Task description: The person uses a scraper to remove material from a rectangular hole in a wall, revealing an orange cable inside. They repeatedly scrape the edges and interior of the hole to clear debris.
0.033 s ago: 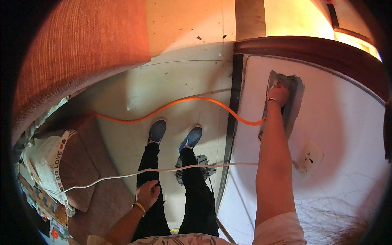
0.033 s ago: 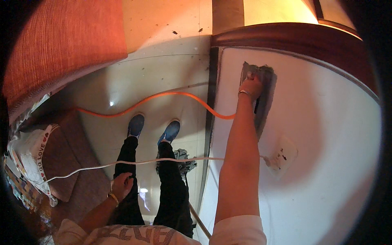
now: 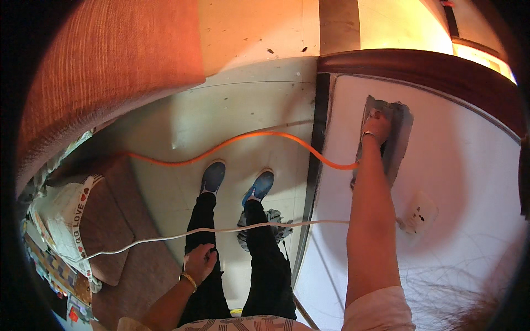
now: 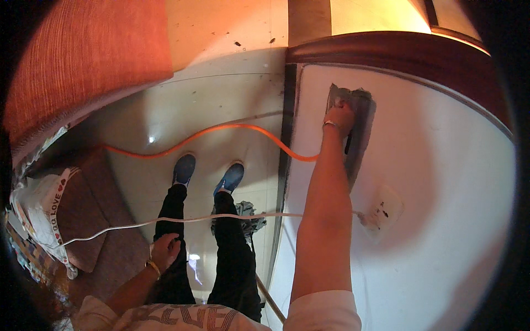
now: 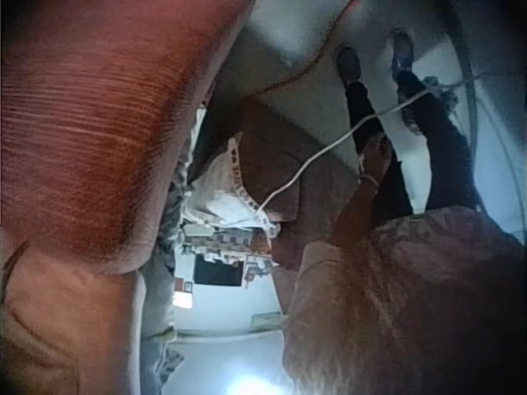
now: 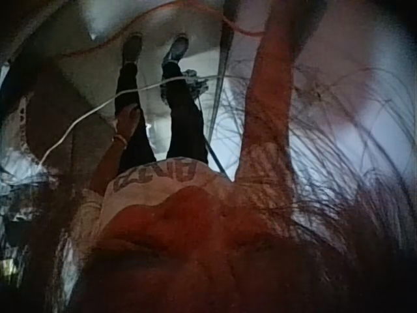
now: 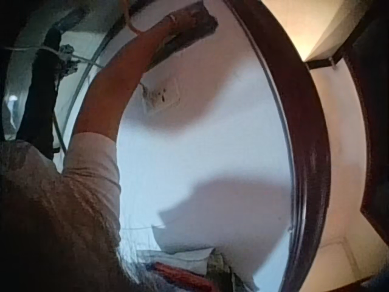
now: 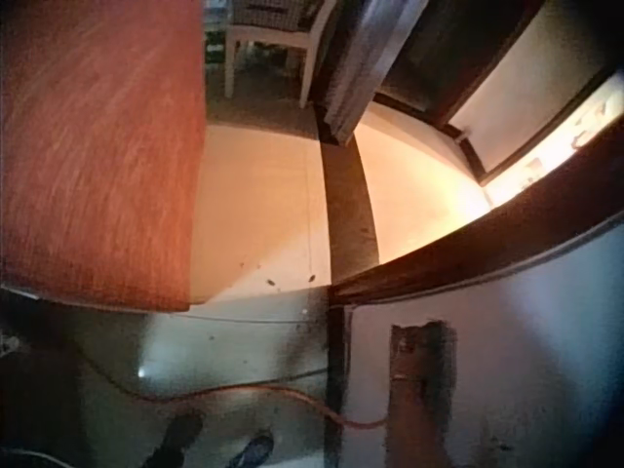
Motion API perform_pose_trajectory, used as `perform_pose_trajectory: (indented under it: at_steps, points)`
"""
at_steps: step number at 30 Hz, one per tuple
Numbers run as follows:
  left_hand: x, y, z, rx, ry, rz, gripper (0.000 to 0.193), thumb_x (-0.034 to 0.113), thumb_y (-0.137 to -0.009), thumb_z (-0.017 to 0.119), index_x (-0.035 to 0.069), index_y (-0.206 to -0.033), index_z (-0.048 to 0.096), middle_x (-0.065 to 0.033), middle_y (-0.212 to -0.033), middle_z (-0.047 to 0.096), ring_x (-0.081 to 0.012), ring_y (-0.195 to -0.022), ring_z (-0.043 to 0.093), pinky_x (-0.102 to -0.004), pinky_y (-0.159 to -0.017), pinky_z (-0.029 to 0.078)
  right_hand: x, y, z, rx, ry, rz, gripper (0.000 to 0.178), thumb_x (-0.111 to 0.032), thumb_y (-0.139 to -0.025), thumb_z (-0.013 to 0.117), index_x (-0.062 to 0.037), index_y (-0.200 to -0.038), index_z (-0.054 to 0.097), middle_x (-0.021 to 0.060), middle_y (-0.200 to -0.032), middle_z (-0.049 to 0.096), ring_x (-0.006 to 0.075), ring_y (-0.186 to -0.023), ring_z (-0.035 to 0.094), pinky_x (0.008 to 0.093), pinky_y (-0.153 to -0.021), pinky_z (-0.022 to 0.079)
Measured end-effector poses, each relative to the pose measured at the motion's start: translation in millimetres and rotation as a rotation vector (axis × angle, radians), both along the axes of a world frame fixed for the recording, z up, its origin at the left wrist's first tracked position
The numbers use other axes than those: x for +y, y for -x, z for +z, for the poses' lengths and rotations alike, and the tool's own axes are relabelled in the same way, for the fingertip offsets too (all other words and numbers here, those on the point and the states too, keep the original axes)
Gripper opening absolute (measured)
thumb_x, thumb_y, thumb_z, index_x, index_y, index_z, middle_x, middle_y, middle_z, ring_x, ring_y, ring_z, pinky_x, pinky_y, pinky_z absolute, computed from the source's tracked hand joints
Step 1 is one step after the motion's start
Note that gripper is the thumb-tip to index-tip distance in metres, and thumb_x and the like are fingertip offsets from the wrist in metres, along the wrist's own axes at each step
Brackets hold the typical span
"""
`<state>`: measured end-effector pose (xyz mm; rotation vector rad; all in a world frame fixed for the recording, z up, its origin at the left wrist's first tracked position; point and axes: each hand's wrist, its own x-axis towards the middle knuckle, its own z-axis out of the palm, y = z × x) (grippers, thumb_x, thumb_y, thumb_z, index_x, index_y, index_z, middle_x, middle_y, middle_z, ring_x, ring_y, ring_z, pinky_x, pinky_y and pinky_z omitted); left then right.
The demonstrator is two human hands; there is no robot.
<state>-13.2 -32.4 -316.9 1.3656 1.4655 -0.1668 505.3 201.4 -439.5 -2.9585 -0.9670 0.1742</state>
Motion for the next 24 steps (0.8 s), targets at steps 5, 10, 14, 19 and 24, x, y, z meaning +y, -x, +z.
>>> perform_pose_trajectory:
  at_steps: [5,10,14,19,24]
  points:
    - [-2,-1,-1,-0.005,0.036,0.007,0.02,0.014,-0.075,0.066,0.008,-0.093,0.061,-0.0058,-0.069,0.057,-0.0189,-0.058,0.057,-0.0311,-0.054,0.046,12,-4,-3,0.181,-0.09,-0.077,0.024,-0.026,-0.084,0.055,-0.0074,-0.092,0.068,0.0173,-0.095,0.065,0.0323,-0.08,0.063,0.0405,-0.069,0.05]
    - [-7,7,-2,-0.01,0.027,0.047,0.019,0.015,-0.076,0.065,0.007,-0.092,0.061,-0.0056,-0.069,0.057,-0.0186,-0.058,0.057,-0.0304,-0.053,0.046,-17,-19,-21,0.64,-0.565,-0.264,0.03,-0.032,-0.082,0.058,-0.0088,-0.1,0.067,0.0145,-0.099,0.065,0.0288,-0.071,0.064,0.0386,-0.065,0.051]
    - [5,1,3,0.003,0.033,-0.001,0.018,0.015,-0.076,0.065,0.007,-0.093,0.061,-0.0055,-0.069,0.057,-0.0184,-0.058,0.057,-0.0306,-0.053,0.046,12,5,-5,0.014,-0.129,-0.004,0.029,-0.03,-0.087,0.049,-0.0121,-0.096,0.069,0.016,-0.094,0.065,0.0337,-0.082,0.063,0.0394,-0.069,0.05]
    - [3,1,3,-0.002,0.041,0.003,0.018,0.015,-0.076,0.065,0.007,-0.092,0.061,-0.0055,-0.068,0.057,-0.0182,-0.057,0.056,-0.0311,-0.053,0.046,27,-2,-12,0.012,-0.1,-0.007,0.032,-0.035,-0.087,0.049,-0.0105,-0.094,0.069,0.0159,-0.093,0.066,0.0347,-0.085,0.062,0.0418,-0.074,0.048]
    - [2,0,-2,-0.005,0.025,-0.016,0.02,0.016,-0.075,0.066,0.006,-0.092,0.061,-0.0059,-0.069,0.057,-0.0189,-0.058,0.057,-0.0313,-0.053,0.047,-5,-50,-28,0.385,-0.298,-0.018,0.032,-0.036,-0.085,0.053,-0.0106,-0.095,0.069,0.017,-0.1,0.064,0.0346,-0.089,0.06,0.0434,-0.079,0.047]
